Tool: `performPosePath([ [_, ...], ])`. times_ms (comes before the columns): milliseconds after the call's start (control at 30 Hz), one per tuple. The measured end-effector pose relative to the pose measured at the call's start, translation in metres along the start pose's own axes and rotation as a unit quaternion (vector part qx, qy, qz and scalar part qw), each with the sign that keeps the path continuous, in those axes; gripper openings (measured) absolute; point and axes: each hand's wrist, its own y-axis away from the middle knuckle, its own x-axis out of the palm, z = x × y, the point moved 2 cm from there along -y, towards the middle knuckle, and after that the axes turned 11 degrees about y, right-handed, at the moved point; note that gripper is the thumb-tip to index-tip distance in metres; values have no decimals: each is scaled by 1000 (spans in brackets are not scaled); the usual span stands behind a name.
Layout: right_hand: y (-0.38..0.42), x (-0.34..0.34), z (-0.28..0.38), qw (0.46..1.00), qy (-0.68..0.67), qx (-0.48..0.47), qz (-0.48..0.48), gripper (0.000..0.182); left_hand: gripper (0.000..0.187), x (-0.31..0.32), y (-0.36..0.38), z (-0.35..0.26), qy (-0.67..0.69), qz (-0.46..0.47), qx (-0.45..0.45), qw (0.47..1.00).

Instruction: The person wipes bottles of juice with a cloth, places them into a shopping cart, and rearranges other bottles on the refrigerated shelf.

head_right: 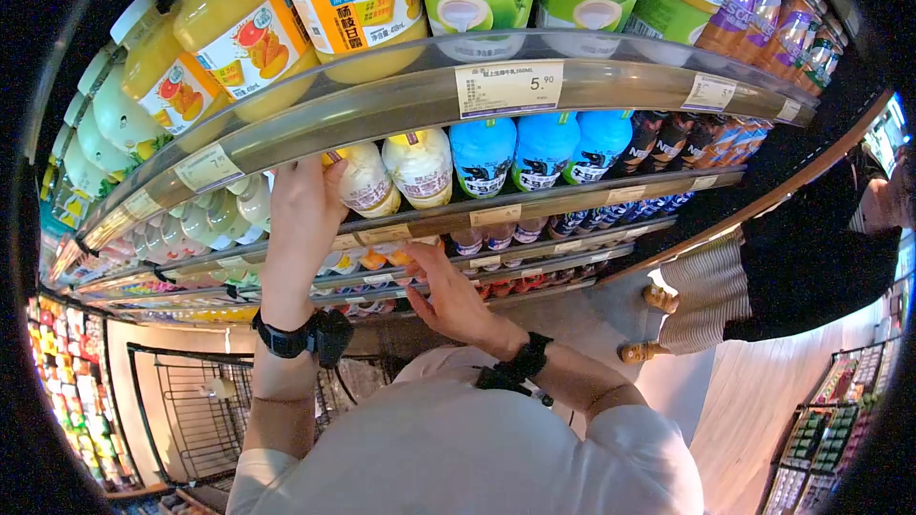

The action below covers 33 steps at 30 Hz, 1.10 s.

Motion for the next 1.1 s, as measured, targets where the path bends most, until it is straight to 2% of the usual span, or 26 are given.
performPosePath([
  [167,1,2,6,1000,0,-1,-2,58,31,-5,5,1,52,40,-78,995],
  [267,-3,0,15,1000,-7,0,-3,58,40,-24,27,-23,104,-9,-44,994],
  [333,-9,-2,25,1000,-13,4,5,57,44,-43,53,-22,140,16,-33,989],
  [400,-22,-4,40,994,60,-86,-39,54,44,-57,82,-17,213,104,-50,970],
  [433,-33,-5,50,993,55,-98,-38,52,40,-56,101,-7,278,112,-104,948],
  [467,-46,-4,58,993,51,-98,-37,52,40,-58,117,1,275,113,-107,949],
  [533,-79,-3,78,986,19,-155,-67,55,38,-65,143,14,280,103,-175,938],
  [567,-93,1,90,985,19,-156,-68,55,38,-70,152,13,310,89,-224,920],
  [633,-117,8,107,983,58,-111,-133,49,38,-78,178,22,322,81,-224,917],
  [667,-126,12,108,983,56,-114,-129,49,38,-82,189,26,335,73,-227,912],
  [733,-144,23,103,976,186,-33,-109,45,39,-94,200,26,346,56,-242,905],
  [800,-153,29,103,961,236,-21,-145,38,40,-105,213,30,308,66,-249,916],
  [867,-159,30,98,949,289,-4,-129,38,41,-119,222,30,292,68,-256,919],
  [1000,-154,30,100,942,303,3,-145,37,43,-133,242,37,274,72,-248,926],
  [1067,-143,32,106,945,240,-61,-213,39,44,-136,249,38,279,74,-240,927],
  [1100,-136,36,105,953,213,-49,-211,39,44,-137,253,39,283,78,-235,927],
])
